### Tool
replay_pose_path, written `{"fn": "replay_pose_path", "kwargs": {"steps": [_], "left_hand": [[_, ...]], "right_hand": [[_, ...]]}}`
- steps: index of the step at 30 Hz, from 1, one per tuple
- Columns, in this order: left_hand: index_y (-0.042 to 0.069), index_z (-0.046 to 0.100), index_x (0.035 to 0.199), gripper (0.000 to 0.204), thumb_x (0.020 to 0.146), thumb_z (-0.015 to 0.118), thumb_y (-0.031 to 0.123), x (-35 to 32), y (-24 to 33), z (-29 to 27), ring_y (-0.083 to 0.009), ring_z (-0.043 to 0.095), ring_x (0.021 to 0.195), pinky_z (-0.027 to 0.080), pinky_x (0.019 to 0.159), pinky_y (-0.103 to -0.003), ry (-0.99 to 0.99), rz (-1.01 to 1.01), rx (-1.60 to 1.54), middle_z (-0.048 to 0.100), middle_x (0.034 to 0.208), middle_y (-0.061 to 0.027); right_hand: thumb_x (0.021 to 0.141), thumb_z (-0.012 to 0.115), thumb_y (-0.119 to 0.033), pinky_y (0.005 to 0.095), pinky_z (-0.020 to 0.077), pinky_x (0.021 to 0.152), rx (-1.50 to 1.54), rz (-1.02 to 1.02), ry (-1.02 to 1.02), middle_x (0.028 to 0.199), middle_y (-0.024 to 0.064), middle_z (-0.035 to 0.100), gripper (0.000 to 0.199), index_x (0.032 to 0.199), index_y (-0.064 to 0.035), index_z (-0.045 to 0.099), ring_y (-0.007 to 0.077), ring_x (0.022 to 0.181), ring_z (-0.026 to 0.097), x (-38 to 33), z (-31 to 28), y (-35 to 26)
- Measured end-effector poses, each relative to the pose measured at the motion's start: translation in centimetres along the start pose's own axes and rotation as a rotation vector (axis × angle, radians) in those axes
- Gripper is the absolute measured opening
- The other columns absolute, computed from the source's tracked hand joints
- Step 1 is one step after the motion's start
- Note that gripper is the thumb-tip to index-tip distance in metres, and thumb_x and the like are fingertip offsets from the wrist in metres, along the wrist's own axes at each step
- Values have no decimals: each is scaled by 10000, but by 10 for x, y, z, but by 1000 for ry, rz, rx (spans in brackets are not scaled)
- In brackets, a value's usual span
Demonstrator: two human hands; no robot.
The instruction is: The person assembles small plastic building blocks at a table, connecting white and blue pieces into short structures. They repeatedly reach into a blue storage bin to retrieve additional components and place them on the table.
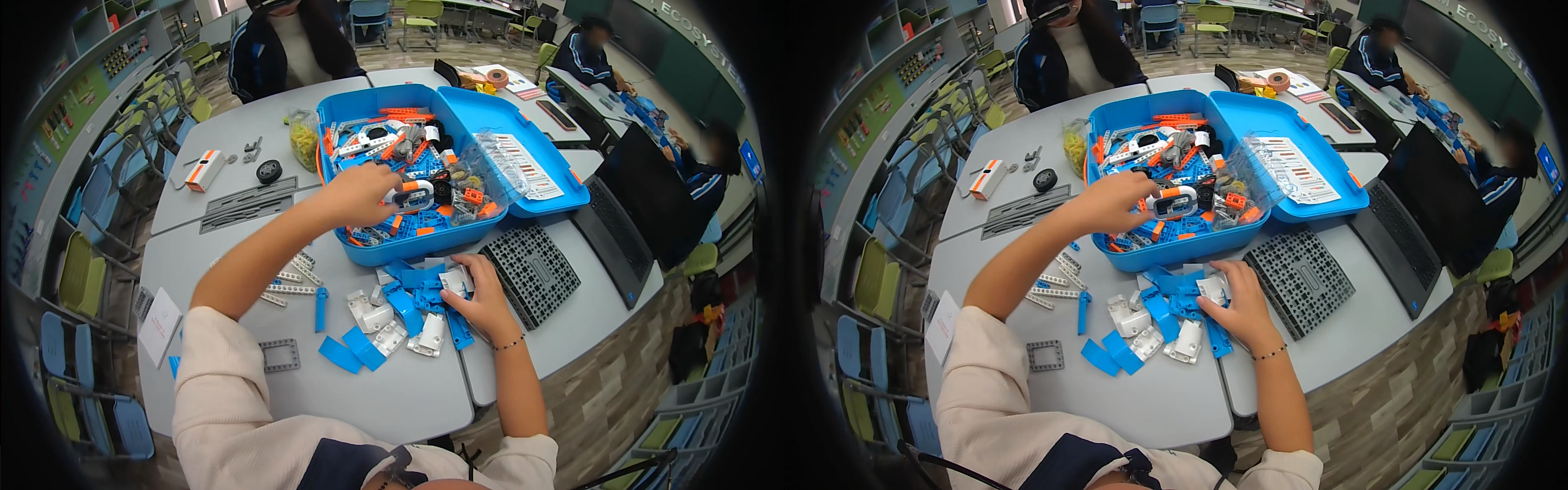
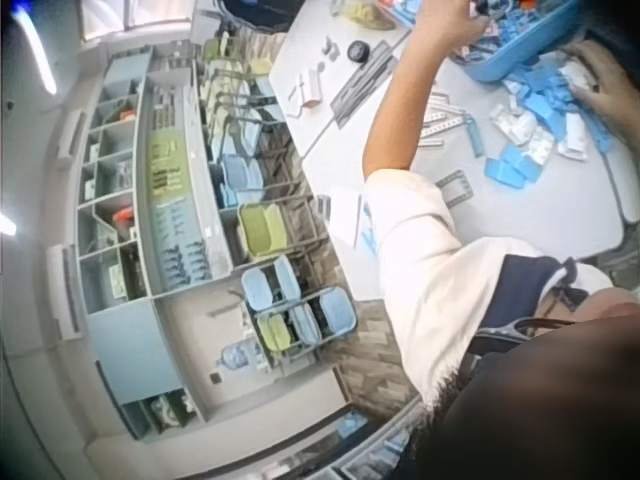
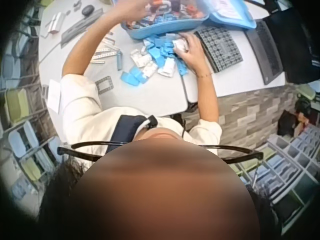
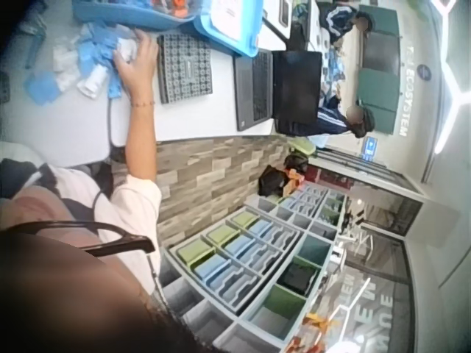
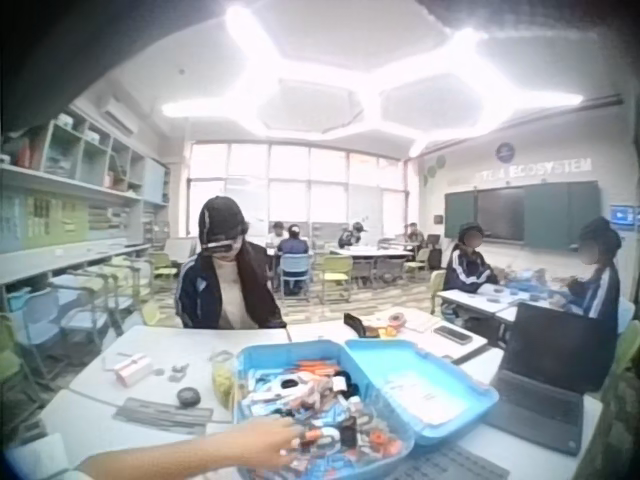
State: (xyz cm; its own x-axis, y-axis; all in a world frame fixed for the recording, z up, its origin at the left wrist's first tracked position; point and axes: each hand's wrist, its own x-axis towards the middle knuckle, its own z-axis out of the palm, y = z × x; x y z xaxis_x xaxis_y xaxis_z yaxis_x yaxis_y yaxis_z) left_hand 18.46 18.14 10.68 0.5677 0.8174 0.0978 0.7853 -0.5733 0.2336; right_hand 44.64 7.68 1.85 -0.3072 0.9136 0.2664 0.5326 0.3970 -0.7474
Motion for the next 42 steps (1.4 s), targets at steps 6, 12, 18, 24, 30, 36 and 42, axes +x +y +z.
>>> {"fn": "replay_pose_path", "kwargs": {"steps": [6,12,18,24,30,36,42], "left_hand": [[294,436,1373,786,669,774,375,10,-24,16,-325,474,1146,468,900,-396,-578,161,244,386,1306,-144],[173,492,1278,739,637,787,395,23,-27,24,-312,518,1079,506,796,-398,-485,45,340,430,1267,-132],[114,559,1149,470,748,718,300,19,-35,27,-253,583,940,506,755,-382,-167,-23,-17,531,1080,-104],[85,605,1120,522,785,665,481,20,-39,29,-290,576,953,472,804,-382,65,-41,-276,554,1080,-132],[189,498,1326,831,629,781,543,10,-35,35,-384,367,1274,298,1034,-594,-38,364,145,355,1392,-180],[124,438,1355,789,662,774,298,18,-38,35,-363,441,1220,396,998,-482,23,125,-4,391,1371,-156],[70,438,1334,654,758,696,241,19,-39,39,-327,562,1070,483,884,-418,46,38,-42,502,1235,-154]], "right_hand": [[703,751,-204,419,391,972,-21,19,9,1176,161,536,546,1176,-28,543,334,1136,483,1,0,0],[711,740,-224,433,382,983,-46,15,2,1206,175,520,547,1186,-33,547,347,1154,472,1,1,4],[720,724,-244,434,378,988,-25,43,9,1216,181,513,542,1189,-38,548,348,1158,468,0,2,8],[718,717,-240,421,388,979,-11,57,6,1200,176,520,522,1170,-34,557,340,1148,482,2,2,6],[727,708,-251,420,387,980,-20,58,-2,1196,176,519,517,1169,-30,556,341,1148,483,3,2,7],[732,705,-253,425,382,983,6,67,14,1188,178,524,506,1158,-26,556,340,1147,488,3,2,7],[763,705,-221,388,394,966,-3,-5,26,1164,171,532,483,1164,-4,546,325,1116,503,2,-1,6]]}}
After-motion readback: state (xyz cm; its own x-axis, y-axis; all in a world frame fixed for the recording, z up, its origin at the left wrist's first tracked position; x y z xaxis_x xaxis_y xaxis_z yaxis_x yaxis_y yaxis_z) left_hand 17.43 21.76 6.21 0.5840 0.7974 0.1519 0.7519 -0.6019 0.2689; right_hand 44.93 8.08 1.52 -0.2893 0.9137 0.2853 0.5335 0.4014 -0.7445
